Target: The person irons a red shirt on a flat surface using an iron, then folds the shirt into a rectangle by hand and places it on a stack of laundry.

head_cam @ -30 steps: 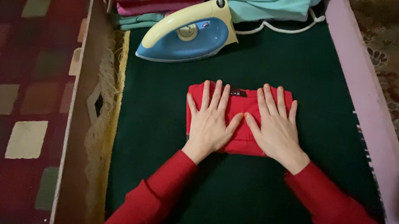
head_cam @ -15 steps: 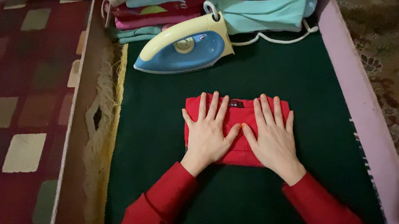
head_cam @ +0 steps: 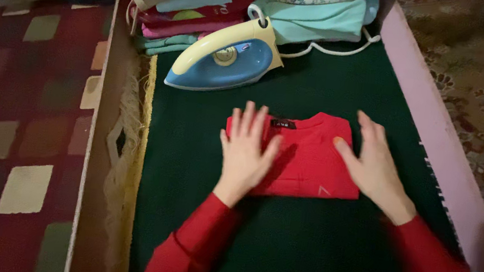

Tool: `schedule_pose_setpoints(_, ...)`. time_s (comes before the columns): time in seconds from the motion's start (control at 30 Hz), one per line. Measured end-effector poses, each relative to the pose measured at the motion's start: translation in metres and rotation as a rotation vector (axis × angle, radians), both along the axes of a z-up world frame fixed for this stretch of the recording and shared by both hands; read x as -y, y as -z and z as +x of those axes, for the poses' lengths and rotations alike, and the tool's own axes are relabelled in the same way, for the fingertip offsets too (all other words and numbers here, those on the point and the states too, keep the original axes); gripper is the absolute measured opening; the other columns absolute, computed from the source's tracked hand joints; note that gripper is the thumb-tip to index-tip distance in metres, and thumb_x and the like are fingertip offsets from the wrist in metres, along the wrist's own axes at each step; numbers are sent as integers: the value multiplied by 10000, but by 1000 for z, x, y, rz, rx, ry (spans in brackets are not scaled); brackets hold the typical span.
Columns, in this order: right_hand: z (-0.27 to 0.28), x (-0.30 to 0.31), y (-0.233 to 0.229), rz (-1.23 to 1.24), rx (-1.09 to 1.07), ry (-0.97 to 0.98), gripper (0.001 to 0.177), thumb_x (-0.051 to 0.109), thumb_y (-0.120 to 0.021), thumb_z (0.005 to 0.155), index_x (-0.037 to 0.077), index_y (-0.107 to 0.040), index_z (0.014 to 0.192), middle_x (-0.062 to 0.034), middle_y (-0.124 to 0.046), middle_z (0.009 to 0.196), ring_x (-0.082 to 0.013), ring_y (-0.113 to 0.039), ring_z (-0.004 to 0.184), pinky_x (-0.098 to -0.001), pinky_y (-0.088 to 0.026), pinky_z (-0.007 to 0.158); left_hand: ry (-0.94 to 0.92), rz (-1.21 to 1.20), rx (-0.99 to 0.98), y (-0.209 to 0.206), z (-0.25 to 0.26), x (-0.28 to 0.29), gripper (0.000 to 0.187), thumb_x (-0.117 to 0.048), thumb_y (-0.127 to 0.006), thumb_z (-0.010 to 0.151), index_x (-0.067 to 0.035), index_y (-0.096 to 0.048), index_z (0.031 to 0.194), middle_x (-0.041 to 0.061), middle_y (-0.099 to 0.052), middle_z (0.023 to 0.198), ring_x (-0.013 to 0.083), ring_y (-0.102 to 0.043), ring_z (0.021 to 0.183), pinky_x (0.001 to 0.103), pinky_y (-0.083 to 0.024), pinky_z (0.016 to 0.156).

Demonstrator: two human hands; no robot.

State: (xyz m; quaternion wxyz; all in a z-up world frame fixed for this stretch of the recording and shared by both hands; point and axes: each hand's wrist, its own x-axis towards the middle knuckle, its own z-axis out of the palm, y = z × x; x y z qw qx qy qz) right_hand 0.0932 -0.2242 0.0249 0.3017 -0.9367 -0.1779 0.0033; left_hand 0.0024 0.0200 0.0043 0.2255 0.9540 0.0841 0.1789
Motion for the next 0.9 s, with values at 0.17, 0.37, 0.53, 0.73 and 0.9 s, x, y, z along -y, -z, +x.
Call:
schedule_pose_setpoints(0.17, 18, 44, 26, 97, -542, 192, 636, 480, -534, 1017, 4, -509, 1438, -219, -654, 1256, -335, -647, 1137, -452, -529, 947, -163, -238, 195, 0, -6, -63, 567, -422, -561, 1020, -39, -547, 1439, 229, -589, 1423, 390, -585, 1307, 425, -473, 1090)
schedule_pose_setpoints(0.37, 11, 49, 38, 423, -956, 109, 666, 535, -525, 974, -17, -652, 1323, -186, -699, 1236, -303, -679, 1117, -443, -521, 970, -198, -678, -326, 7, -6, -76, 636, -539, -710, 907, 25, -679, 1198, 185, -762, 1053, 270, -749, 991, 370, -568, 885)
schedule_pose_setpoints(0.53, -9, 27, 14, 709, -1108, 195, 651, 435, -560, 917, 26, -520, 1422, -152, -629, 1383, -233, -608, 1288, -445, -468, 1080, -1, -1164, -466, -10, -14, -62, 631, -428, -827, 756, 15, -704, 1189, 175, -783, 1101, 243, -761, 934, 331, -599, 851)
schedule_pose_setpoints(0.73, -28, 5, 3, 1331, -1248, 382, 905, 689, -423, 912, 47, -392, 1548, -155, -533, 1505, -304, -511, 1354, -489, -381, 1091, 110, -1716, -299, -14, -16, -49, 597, -301, -766, 830, -21, -593, 1328, 137, -707, 1220, 236, -708, 1078, 381, -593, 918)
schedule_pose_setpoints(0.9, -40, -7, 29, 1470, -1209, 199, 780, 662, -386, 892, 278, -375, 1570, -90, -455, 1600, -305, -450, 1437, -572, -366, 1107, 112, -2073, -317, -21, -21, -52, 568, -282, -725, 856, -23, -575, 1338, 167, -709, 1216, 267, -724, 1058, 421, -608, 912)
